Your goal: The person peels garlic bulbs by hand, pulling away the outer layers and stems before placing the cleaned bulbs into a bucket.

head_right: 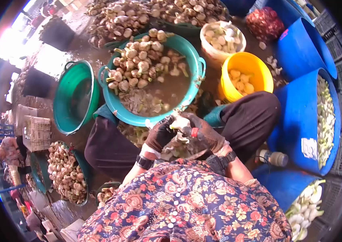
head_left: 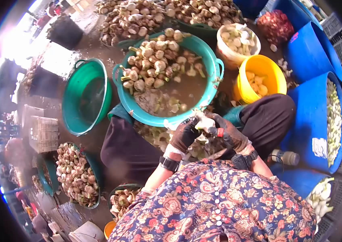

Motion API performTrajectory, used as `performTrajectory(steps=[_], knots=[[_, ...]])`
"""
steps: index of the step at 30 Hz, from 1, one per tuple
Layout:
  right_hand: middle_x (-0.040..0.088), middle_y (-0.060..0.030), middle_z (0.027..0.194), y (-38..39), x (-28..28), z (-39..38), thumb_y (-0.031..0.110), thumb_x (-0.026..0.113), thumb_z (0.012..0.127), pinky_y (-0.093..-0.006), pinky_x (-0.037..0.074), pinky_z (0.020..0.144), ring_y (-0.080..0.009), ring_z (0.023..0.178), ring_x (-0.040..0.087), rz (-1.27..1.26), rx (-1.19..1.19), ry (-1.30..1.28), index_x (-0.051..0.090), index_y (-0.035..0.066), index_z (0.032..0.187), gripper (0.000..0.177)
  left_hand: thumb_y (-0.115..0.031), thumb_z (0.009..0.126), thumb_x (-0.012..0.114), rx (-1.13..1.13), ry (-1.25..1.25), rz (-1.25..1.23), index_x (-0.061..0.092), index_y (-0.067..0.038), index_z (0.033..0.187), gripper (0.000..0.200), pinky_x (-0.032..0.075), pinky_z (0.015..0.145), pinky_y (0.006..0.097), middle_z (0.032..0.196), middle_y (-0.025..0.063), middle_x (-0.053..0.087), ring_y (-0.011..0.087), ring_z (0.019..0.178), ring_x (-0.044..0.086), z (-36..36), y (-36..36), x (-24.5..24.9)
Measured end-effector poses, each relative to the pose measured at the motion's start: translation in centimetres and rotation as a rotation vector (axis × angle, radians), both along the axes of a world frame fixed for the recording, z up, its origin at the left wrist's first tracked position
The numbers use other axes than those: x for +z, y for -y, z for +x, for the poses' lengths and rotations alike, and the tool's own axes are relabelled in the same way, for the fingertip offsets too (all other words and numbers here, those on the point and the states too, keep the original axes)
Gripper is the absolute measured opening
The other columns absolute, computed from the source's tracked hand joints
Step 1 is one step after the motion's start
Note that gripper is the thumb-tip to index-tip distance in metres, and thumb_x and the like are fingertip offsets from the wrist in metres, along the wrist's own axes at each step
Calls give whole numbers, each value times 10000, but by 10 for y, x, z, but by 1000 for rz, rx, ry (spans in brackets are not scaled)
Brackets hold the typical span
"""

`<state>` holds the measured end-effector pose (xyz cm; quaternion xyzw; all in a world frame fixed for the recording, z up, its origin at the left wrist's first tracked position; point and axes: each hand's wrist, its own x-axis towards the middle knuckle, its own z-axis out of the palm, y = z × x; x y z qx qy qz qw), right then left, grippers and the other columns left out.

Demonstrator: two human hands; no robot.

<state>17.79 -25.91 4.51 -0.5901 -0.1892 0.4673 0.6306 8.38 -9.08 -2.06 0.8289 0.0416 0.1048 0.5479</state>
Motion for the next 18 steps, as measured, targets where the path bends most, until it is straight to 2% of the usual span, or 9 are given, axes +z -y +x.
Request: performTrajectory(steps=[3, 4, 6, 7, 9, 10, 13, 17, 18], knots=[[554, -42, 1060, -2, -26, -6, 175, 659, 830, -273, 412, 862, -136, 950, 506, -100, -96, 220, 458, 85, 1299, 519, -36, 761, 667, 43, -110, -171, 579, -18, 1140, 390, 490, 655, 310, 910, 132, 649, 227, 759, 628, -2, 0, -25], [564, -57, 1023, -6, -20, -6, 147, 666, 804, -285, 422, 842, -166, 926, 521, -154, -85, 605, 506, 93, 1242, 469, -30, 761, 665, 59, -134, -361, 581, -21, 1136, 385, 488, 644, 312, 894, 129, 646, 229, 742, 622, -2, 0, -55], [578, -86, 957, -15, -7, -1, 98, 677, 756, -311, 441, 806, -227, 882, 543, -216, -69, 1156, 588, 101, 1121, 376, -39, 809, 627, -10, -13, 312, 588, -22, 1089, 283, 483, 618, 300, 823, 97, 614, 185, 697, 595, 3, -6, -14], [583, -101, 928, -19, -5, 2, 77, 681, 734, -324, 449, 789, -256, 863, 551, -231, -80, 1323, 622, 103, 1057, 330, -47, 821, 617, -2, 20, 249, 589, -23, 1081, 262, 484, 622, 297, 825, 92, 614, 176, 702, 596, 7, -8, -12], [582, -131, 884, -23, -25, 0, 50, 682, 692, -351, 458, 759, -315, 834, 553, -196, -139, 1194, 662, 92, 915, 228, -61, 844, 596, 9, 76, 126, 593, -25, 1063, 223, 487, 629, 291, 830, 84, 613, 158, 714, 596, 6, -11, -10], [583, -105, 861, -28, -36, 0, 41, 675, 706, -348, 469, 730, -257, 804, 569, -133, -256, 896, 647, 71, 841, 141, -87, 856, 597, 23, -40, 23, 595, -19, 1069, 224, 491, 666, 285, 897, 75, 638, 151, 751, 603, 5, -11, -4], [544, 29, 687, -35, -50, 18, 135, 650, 823, -264, 455, 646, -87, 700, 540, -40, -618, -380, 624, 70, 786, 80, -171, 864, 637, 164, -275, -966, 634, 0, 968, 200, 457, 774, 256, 929, 27, 628, 108, 847, 566, 0, -10, 14], [530, 74, 662, -31, -71, 38, 236, 648, 848, -177, 418, 547, -60, 571, 507, 90, -589, -585, 623, 115, 833, 125, -150, 841, 658, -297, -376, -540, 658, -19, 900, 144, 449, 786, 279, 918, 31, 624, 135, 876, 571, -19, -16, 28], [526, 78, 659, -32, -78, 42, 305, 662, 835, -182, 436, 557, -51, 565, 501, 128, -662, -652, 623, 124, 847, 186, -158, 821, 682, -393, -389, -154, 657, -24, 934, 178, 459, 750, 279, 950, 53, 641, 180, 853, 597, -23, -23, 17]])
